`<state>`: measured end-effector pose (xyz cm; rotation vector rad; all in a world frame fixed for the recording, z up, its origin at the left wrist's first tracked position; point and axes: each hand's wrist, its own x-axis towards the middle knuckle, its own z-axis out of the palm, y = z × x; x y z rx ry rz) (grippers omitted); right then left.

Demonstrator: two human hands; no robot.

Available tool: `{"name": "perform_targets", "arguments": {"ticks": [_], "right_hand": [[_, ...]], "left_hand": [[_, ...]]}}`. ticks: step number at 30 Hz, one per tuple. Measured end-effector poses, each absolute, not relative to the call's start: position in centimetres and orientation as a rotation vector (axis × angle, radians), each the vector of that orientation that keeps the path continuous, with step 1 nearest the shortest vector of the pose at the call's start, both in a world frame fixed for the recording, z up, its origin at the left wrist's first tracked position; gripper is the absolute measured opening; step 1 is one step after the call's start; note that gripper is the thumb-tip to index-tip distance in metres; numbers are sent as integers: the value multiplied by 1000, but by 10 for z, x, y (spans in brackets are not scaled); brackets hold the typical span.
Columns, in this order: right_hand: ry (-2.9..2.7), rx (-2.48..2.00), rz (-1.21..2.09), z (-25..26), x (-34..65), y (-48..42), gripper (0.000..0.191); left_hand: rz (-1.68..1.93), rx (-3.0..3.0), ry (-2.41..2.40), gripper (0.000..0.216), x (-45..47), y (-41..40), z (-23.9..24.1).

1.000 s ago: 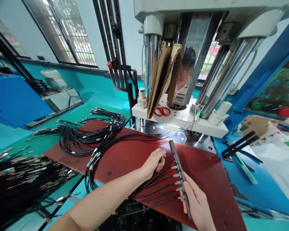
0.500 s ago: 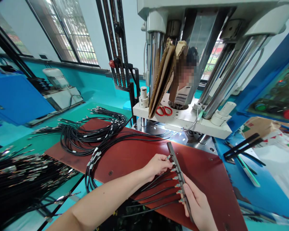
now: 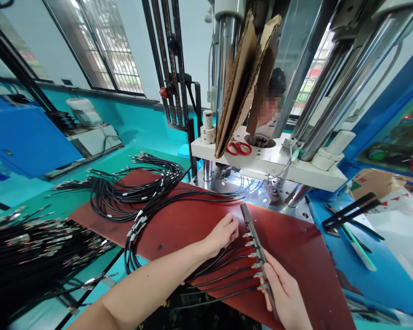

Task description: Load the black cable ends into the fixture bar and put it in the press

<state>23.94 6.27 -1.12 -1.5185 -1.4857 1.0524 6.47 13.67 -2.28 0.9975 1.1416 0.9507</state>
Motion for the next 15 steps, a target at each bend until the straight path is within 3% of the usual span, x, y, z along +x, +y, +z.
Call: {"name": "perform_targets", "arguments": {"ticks": [7,10,15], "right_hand": [[-1444,-1527,1081,-15,242,64,46],[-1506,-1542,1060,-14,243,65,47],[-1572,-1529,1105,-12,243,65,53]], "left_hand": [[1037,1575,1317,13,59,130,-23],[942,1873,1409,26,54,127,-17],[891,1514,1209,33,57,137,-22]]}}
